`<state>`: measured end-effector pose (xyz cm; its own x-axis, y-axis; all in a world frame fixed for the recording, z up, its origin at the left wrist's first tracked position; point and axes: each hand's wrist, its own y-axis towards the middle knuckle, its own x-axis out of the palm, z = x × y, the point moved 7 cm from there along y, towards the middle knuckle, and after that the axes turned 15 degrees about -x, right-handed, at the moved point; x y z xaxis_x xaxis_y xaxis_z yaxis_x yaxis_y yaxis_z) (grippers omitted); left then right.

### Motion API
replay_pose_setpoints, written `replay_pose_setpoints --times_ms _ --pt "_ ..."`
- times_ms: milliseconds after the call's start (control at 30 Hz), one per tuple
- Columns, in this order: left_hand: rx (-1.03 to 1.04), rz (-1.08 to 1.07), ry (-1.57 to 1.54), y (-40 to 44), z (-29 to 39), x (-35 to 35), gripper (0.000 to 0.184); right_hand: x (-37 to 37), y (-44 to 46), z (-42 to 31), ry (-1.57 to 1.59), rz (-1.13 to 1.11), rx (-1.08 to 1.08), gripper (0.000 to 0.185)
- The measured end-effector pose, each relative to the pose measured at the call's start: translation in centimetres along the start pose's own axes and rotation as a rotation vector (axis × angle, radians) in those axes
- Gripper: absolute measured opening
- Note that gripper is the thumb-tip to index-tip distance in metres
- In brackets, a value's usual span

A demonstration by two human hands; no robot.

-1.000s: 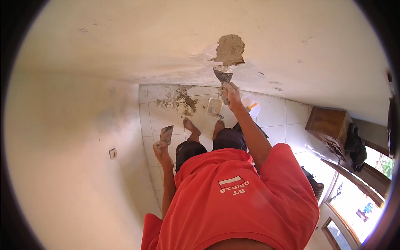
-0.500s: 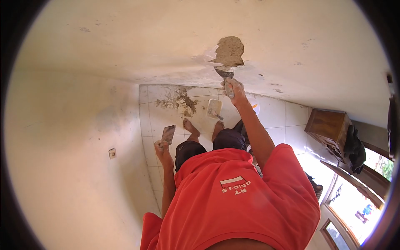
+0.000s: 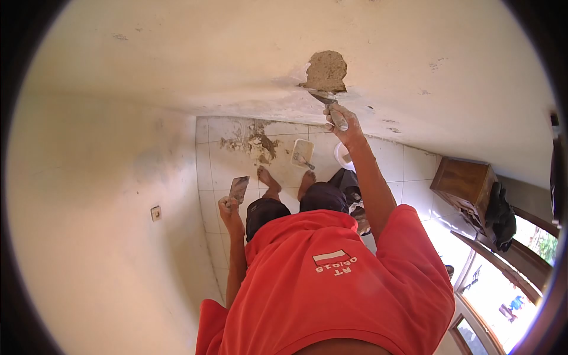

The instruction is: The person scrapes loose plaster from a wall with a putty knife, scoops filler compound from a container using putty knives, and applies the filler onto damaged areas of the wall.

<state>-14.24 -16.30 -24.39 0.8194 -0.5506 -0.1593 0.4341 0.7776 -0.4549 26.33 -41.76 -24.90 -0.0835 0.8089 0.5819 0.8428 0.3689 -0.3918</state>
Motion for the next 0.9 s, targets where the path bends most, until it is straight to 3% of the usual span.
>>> replay_pose_setpoints --times_ms 133,333,900 --pt "-0.017 0.005 0.004 -0.1 -0.2 0.1 0.019 -0.7 0.3 -0.6 0.074 -0.046 0.021 0.021" --pt "-0.018 0.017 0.006 -0.9 0.1 0.3 0.020 -0.7 0.9 -2.2 0.346 -0.298 0.026 0.027" --pt "0.015 0.059 0.106 -1.0 -0.1 -0.3 0.022 -5.8 1.5 -6.4 0.746 -0.220 0.146 0.046"
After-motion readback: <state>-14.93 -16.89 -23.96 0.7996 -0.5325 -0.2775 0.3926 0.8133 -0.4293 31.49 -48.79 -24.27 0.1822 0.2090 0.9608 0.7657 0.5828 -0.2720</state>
